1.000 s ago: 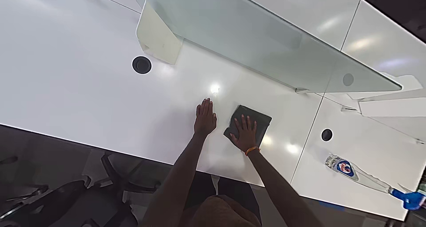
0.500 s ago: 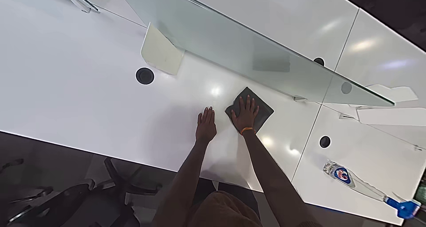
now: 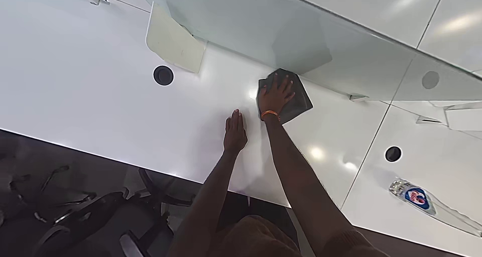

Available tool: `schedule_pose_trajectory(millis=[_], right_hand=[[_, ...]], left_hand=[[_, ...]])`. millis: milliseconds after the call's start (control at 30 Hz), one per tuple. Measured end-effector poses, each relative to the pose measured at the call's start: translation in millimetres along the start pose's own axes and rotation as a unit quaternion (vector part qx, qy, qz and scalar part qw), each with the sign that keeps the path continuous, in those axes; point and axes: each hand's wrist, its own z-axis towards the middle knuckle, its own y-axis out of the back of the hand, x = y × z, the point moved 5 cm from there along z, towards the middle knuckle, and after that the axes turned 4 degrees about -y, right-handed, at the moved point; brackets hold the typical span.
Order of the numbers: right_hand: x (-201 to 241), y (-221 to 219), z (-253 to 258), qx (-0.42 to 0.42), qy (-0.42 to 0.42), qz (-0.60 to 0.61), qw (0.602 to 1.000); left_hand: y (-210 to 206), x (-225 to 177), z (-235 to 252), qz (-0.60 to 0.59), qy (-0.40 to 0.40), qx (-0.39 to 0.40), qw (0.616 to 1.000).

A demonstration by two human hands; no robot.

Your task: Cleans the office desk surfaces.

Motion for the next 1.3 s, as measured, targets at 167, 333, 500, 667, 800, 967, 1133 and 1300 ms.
schedule_pose_trajectory(millis=[167,333,500,667,800,967,1133,1300], right_hand=[[24.5,-7.9,-55.1,0.067,0.243,0.034,0.967],[-13.9,-6.2,-73.7,0.156,0.390,0.024,0.907],[-90.7,13.3,-37.4,0.145,0.373,-0.002,0.916],[-154.2,21.5,-17.1,0.105,0.317,-0.011,0.942],[-187.0,21.0,-34.7,0.089,0.256,0.004,0.963],[-211.5,19.7,-72.2,0.043,0.191,0.027,0.980],[-214.4,21.4,-73.8,0.005,0.179,0.129,0.975],[-222.0,75.6,-77.1,0.114,0.000,0.622,0.775]], left_hand=[[-0.6,1.8,-4.2,0.001,0.037,-0.032,0.999],[-0.8,4.7,-4.6,0.006,0.026,-0.044,0.999],[-4.5,6.9,-4.7,0.018,0.001,-0.019,1.000],[-7.3,8.4,-5.0,0.024,-0.008,-0.020,0.999],[-8.2,8.8,-4.5,0.028,-0.006,-0.025,0.999],[-7.3,8.2,-3.5,0.025,-0.001,-0.024,0.999],[-6.3,6.9,-3.2,0.022,0.002,-0.026,0.999],[-6.7,7.9,-2.4,0.023,0.001,-0.028,0.999]])
